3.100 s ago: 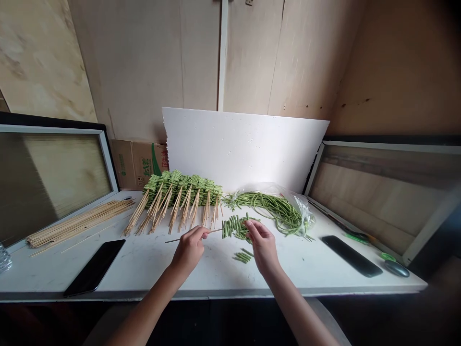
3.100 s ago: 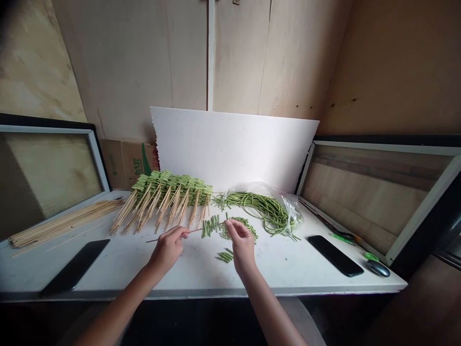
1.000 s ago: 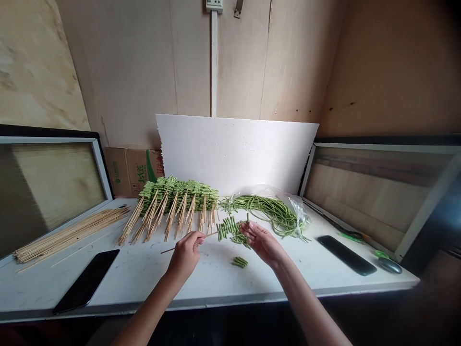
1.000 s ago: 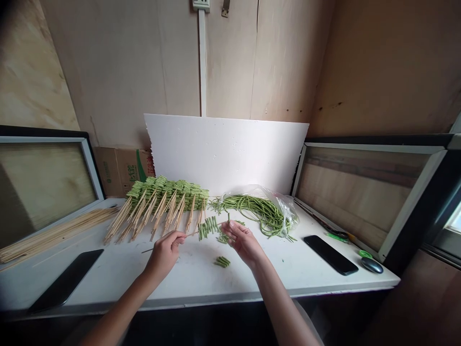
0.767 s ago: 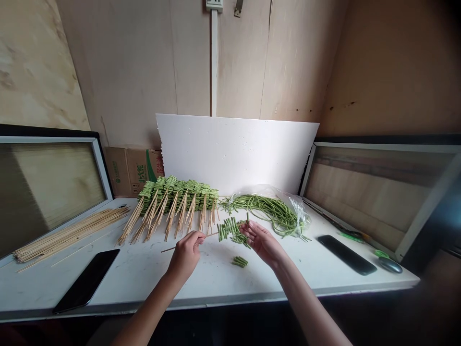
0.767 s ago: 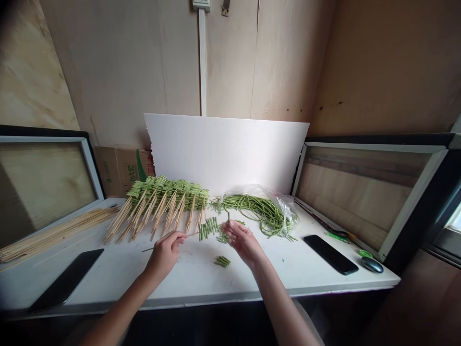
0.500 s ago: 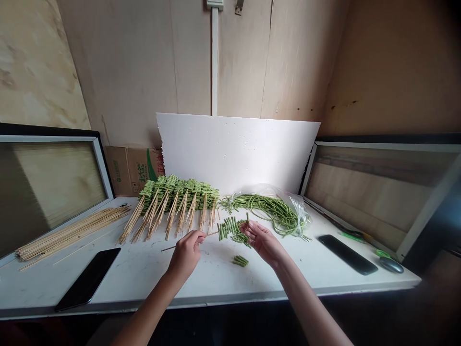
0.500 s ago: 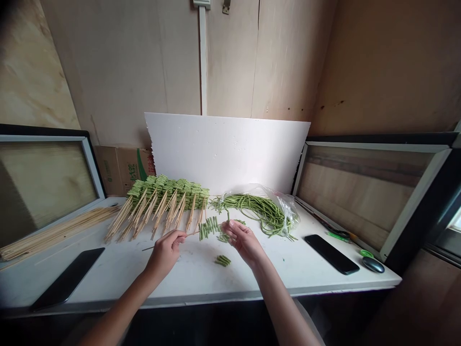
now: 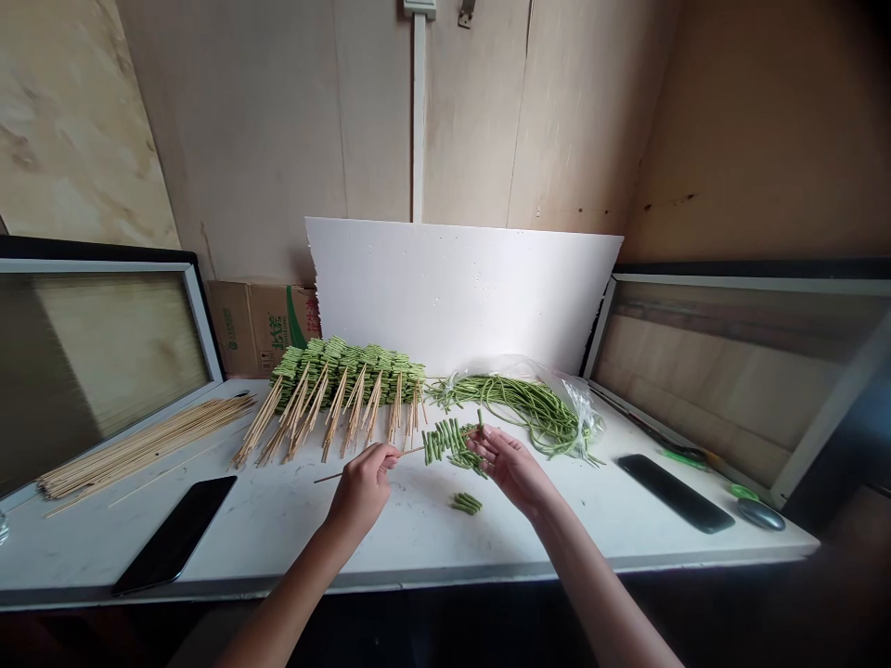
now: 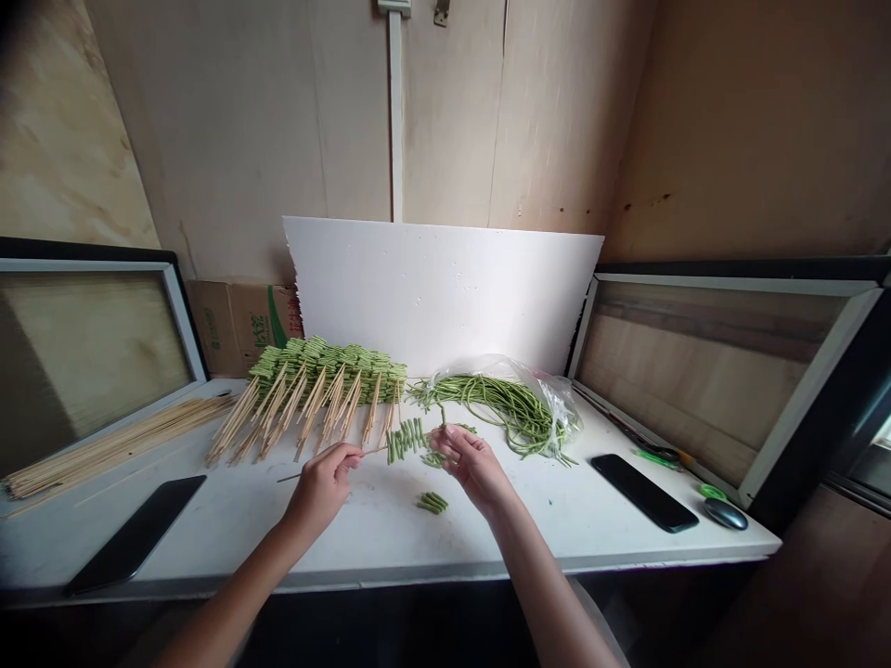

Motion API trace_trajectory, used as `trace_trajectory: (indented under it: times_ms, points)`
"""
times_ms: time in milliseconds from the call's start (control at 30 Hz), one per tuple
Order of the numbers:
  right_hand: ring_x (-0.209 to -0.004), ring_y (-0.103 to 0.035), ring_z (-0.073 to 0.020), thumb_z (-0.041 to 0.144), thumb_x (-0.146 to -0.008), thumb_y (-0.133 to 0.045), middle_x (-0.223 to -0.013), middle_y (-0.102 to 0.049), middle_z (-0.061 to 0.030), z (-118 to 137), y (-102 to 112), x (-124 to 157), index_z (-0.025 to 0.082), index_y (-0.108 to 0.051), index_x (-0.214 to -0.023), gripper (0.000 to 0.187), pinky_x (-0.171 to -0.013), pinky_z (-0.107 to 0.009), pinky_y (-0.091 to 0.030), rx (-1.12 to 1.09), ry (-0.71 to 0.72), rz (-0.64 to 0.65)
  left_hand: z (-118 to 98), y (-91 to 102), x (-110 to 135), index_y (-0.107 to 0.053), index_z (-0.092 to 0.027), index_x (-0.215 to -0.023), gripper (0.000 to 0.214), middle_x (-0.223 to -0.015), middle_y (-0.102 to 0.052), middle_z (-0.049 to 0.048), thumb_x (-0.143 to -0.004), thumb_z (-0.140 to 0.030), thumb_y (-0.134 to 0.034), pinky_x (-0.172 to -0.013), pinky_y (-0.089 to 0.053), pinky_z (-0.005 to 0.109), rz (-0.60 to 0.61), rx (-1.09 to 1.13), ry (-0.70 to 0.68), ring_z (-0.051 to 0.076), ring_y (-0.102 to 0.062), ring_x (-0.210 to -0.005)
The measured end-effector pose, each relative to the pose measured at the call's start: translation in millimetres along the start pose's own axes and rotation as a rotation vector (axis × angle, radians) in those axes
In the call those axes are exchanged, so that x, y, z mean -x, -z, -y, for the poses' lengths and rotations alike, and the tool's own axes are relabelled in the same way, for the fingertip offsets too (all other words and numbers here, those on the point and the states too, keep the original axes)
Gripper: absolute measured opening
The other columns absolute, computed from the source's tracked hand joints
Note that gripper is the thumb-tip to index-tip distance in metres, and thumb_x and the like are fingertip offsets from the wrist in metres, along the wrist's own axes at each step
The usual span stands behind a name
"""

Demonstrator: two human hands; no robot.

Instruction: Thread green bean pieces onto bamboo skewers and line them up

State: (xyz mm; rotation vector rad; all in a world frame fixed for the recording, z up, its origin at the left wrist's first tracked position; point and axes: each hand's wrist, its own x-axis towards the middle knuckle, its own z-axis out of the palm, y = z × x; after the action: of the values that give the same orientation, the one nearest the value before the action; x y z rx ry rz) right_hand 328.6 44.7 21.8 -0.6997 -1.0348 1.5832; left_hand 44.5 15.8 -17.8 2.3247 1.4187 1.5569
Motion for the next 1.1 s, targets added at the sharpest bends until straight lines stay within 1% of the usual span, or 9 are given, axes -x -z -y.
trace_trajectory:
  times_ms: [100, 200, 367, 500, 600, 767, 900, 1100]
  points:
    - [-0.09, -0.073, -0.0167, 0.044, -0.083, -0.085, -0.1, -0.08, -0.0072, 2.2, -2.0, 1.4, 0.021, -0.082, -0.097, 0.027, -0.06, -0.019, -0.055, 0.03, 0.001, 0.005, -1.2, 0.8, -0.3, -0.066, -0.02, -0.097, 0.039, -0.085, -0.073, 0.0032, -0.082, 0.007, -0.043, -0.073, -0.058, 0.025, 0.004, -0.018, -0.007, 0.018, -0.075, -0.082]
    - [-0.085, -0.072, -0.0173, 0.047, -0.082, -0.085, -0.097, -0.079, -0.0079, 3.2, -4.2, 2.1, 0.02, -0.082, -0.096, 0.031, -0.059, -0.022, -0.054, 0.077, 0.008, 0.001, -2.2, 1.1, 0.0, -0.065, -0.02, -0.096, 0.039, -0.084, -0.072, 0.0028, -0.081, 0.007, -0.042, -0.072, -0.058, 0.025, 0.008, -0.021, -0.008, 0.018, -0.075, -0.082]
    - [-0.095, -0.072, -0.0235, 0.052, -0.076, -0.087, -0.099, -0.08, -0.0089, -0.5, -6.8, 0.6, 0.023, -0.083, -0.09, 0.033, -0.062, -0.026, -0.05, 0.142, 0.048, -0.099, -1.2, -1.7, 1.8, -0.065, -0.02, -0.094, 0.043, -0.084, -0.073, 0.0026, -0.076, 0.01, -0.041, -0.072, -0.058, 0.026, 0.016, -0.028, 0.03, 0.018, -0.076, -0.083]
    - [-0.103, -0.072, -0.0268, 0.054, -0.075, -0.086, -0.101, -0.08, -0.0086, -6.0, -7.9, -1.2, 0.024, -0.083, -0.088, 0.033, -0.065, -0.027, -0.048, 0.171, 0.063, -0.159, -0.5, -3.4, 2.6, -0.065, -0.02, -0.094, 0.046, -0.085, -0.074, 0.0024, -0.073, 0.012, -0.04, -0.072, -0.058, 0.026, 0.021, -0.048, 0.048, 0.018, -0.076, -0.084]
    - [-0.106, -0.071, -0.0286, 0.055, -0.073, -0.087, -0.102, -0.081, -0.0085, -11.7, -8.6, -2.4, 0.025, -0.083, -0.088, 0.034, -0.066, -0.029, -0.047, 0.171, 0.085, -0.201, -1.2, -4.9, 3.3, -0.064, -0.02, -0.093, 0.047, -0.084, -0.073, 0.0025, -0.073, 0.013, -0.038, -0.073, -0.057, 0.025, 0.02, -0.071, 0.036, 0.018, -0.076, -0.083]
    - [-0.105, -0.07, -0.0294, 0.056, -0.072, -0.087, -0.101, -0.081, -0.0089, -22.8, -8.2, -3.9, 0.025, -0.083, -0.092, 0.037, -0.067, -0.03, -0.046, 0.178, 0.127, -0.266, -1.9, -9.8, 5.6, -0.063, -0.021, -0.09, 0.046, -0.081, -0.072, 0.0024, -0.072, 0.012, -0.036, -0.07, -0.056, 0.025, 0.02, -0.103, 0.037, 0.018, -0.076, -0.081]
    - [-0.102, -0.07, -0.0288, 0.054, -0.072, -0.088, -0.102, -0.081, -0.0096, -27.7, -8.4, -3.6, 0.024, -0.083, -0.093, 0.038, -0.067, -0.031, -0.046, 0.186, 0.151, -0.273, -1.0, -11.2, 6.8, -0.063, -0.021, -0.089, 0.046, -0.083, -0.073, 0.0025, -0.072, 0.012, -0.037, -0.07, -0.056, 0.024, 0.014, -0.121, 0.035, 0.018, -0.075, -0.082]
    - [-0.102, -0.068, -0.0283, 0.055, -0.073, -0.087, -0.104, -0.079, -0.0102, -26.9, -10.7, -2.5, 0.023, -0.083, -0.093, 0.038, -0.07, -0.031, -0.049, 0.169, 0.123, -0.261, -0.6, -8.9, 6.1, -0.064, -0.021, -0.089, 0.045, -0.082, -0.072, 0.0022, -0.072, 0.012, -0.038, -0.069, -0.054, 0.024, 0.022, -0.084, 0.046, 0.018, -0.075, -0.082]
